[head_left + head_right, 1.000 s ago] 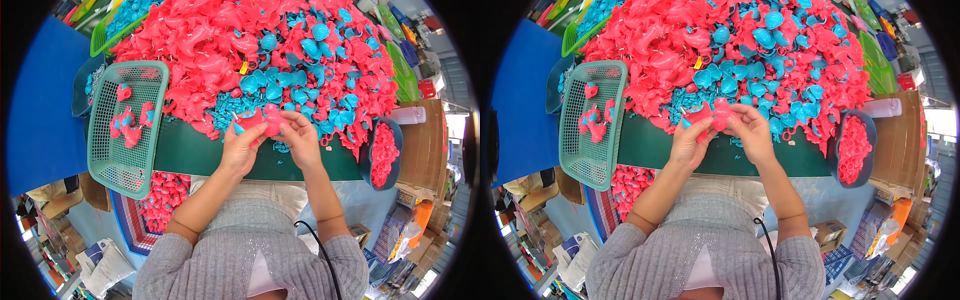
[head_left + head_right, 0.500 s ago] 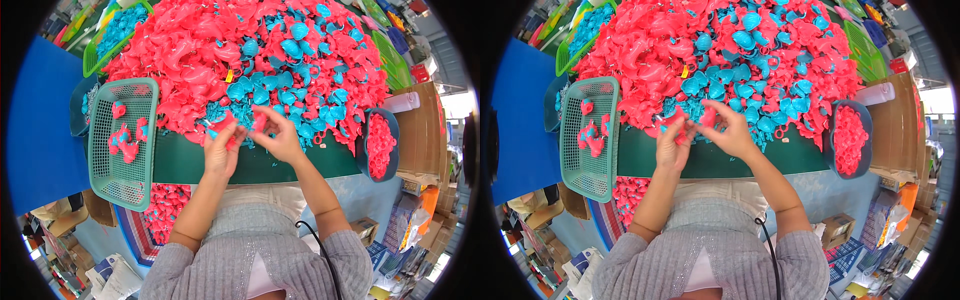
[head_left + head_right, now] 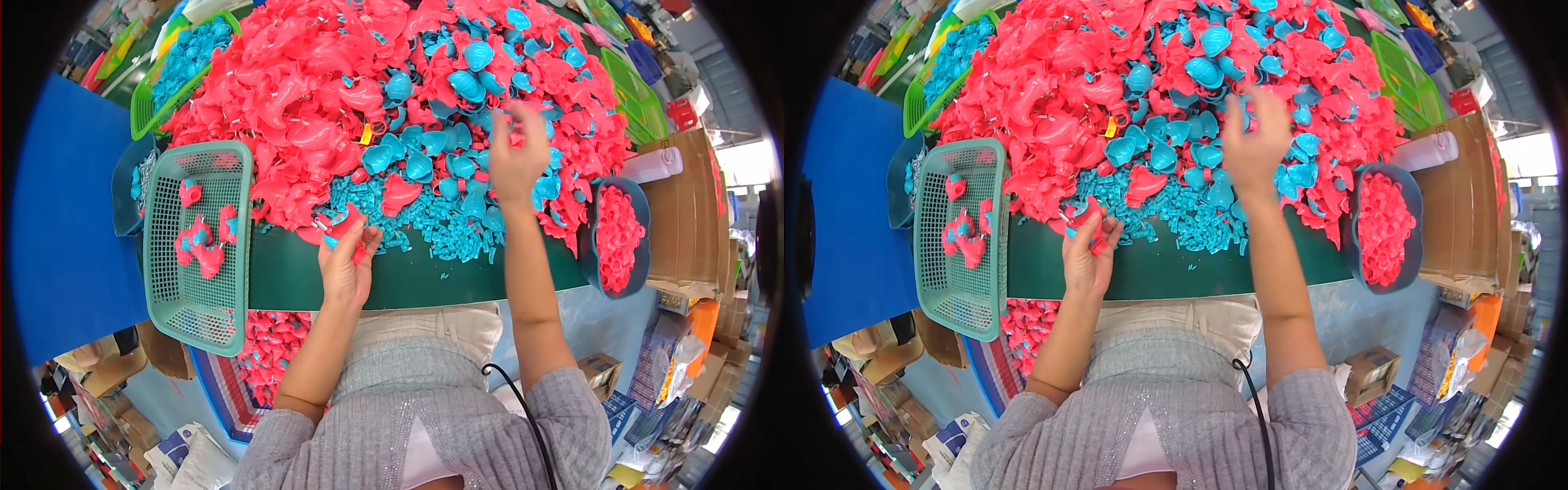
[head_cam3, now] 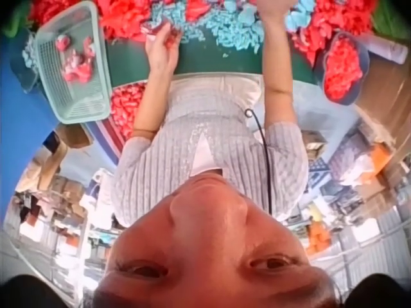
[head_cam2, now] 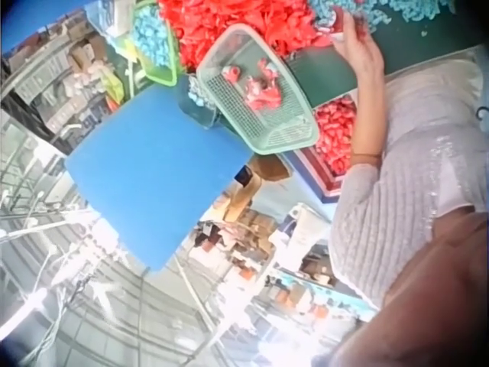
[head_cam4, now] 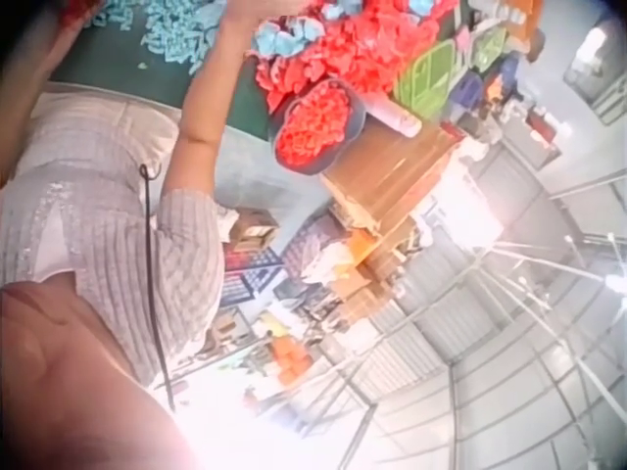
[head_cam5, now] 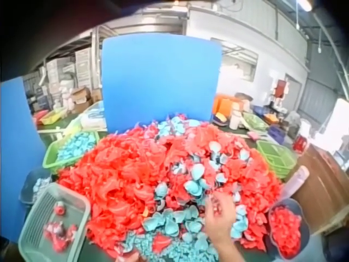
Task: Snap-fitting pink and turquoise plastic toy components together at a factory workstation.
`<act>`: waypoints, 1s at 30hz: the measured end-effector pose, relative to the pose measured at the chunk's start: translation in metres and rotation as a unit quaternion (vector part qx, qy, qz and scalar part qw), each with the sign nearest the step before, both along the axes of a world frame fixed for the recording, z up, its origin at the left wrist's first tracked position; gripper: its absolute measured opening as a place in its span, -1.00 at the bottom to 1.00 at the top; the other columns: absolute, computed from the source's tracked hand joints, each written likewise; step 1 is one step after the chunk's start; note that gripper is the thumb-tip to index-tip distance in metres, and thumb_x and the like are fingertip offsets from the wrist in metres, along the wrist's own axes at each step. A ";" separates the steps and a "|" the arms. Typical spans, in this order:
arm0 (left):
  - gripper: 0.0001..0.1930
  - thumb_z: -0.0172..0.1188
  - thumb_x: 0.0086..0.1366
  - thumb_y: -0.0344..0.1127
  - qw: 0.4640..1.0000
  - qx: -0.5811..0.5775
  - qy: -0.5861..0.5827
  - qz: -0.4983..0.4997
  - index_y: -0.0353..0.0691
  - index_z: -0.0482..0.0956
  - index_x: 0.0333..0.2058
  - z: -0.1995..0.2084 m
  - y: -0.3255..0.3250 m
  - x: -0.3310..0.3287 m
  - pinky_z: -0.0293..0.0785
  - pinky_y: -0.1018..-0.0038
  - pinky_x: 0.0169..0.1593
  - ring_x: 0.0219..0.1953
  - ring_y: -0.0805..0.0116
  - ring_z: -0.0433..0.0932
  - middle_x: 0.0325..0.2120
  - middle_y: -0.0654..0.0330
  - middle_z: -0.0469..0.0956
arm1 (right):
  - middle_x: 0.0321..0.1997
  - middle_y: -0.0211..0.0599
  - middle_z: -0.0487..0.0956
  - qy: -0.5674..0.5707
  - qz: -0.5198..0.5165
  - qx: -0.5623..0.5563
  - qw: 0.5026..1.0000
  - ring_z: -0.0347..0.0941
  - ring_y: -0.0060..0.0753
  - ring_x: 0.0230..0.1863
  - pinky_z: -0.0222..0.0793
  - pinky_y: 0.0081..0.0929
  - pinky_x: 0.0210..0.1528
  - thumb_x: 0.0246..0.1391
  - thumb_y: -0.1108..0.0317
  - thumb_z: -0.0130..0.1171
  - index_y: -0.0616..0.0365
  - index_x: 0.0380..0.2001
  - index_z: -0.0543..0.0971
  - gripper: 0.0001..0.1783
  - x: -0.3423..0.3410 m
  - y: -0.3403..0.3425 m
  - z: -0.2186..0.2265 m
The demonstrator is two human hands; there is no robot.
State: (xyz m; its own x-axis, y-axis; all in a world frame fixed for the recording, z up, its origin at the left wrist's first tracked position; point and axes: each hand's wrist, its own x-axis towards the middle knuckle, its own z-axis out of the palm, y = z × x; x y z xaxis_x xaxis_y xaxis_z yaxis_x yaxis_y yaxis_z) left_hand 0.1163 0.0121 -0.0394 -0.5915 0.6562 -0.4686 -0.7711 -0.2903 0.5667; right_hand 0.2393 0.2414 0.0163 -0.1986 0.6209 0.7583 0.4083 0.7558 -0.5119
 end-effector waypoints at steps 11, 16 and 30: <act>-0.72 0.26 0.15 -0.50 0.999 -0.016 -0.020 -0.024 -0.21 0.42 -0.17 0.003 0.004 0.008 0.54 0.25 -0.09 -0.32 0.31 0.59 -0.36 0.19 0.58 | -0.32 -0.18 0.63 -0.082 -0.024 -0.023 0.996 0.58 -0.42 -0.36 0.48 -0.52 -0.28 -0.01 0.54 0.21 0.25 -0.26 0.61 -0.81 0.042 0.052 -0.011; -0.72 0.26 0.16 -0.49 0.999 -0.029 -0.022 -0.034 -0.21 0.42 -0.17 -0.008 0.001 0.007 0.53 0.23 -0.08 -0.30 0.30 0.59 -0.34 0.18 0.58 | -0.32 -0.20 0.63 0.022 -0.048 -0.028 0.998 0.55 -0.51 -0.35 0.48 -0.55 -0.27 -0.02 0.63 0.20 0.32 -0.26 0.60 -0.80 0.074 0.024 -0.052; -0.66 0.28 0.17 -0.40 0.983 -0.007 -0.090 -0.159 -0.27 0.38 -0.11 0.006 0.022 0.018 0.53 0.21 -0.06 -0.22 0.24 0.57 -0.26 0.11 0.54 | -0.21 -0.07 0.53 -0.204 0.015 0.018 0.979 0.51 -0.16 -0.21 0.45 -0.32 -0.21 -0.16 0.71 0.16 0.29 -0.20 0.59 -0.65 0.071 -0.026 -0.072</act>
State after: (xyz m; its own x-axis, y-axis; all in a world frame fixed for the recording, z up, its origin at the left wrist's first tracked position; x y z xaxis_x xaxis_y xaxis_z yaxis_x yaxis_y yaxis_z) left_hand 0.1343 0.0342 -0.0338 -0.2645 0.7874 -0.5568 -0.9095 -0.0118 0.4155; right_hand 0.3103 0.2157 -0.0554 -0.5073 0.5840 0.6336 0.5502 0.7854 -0.2834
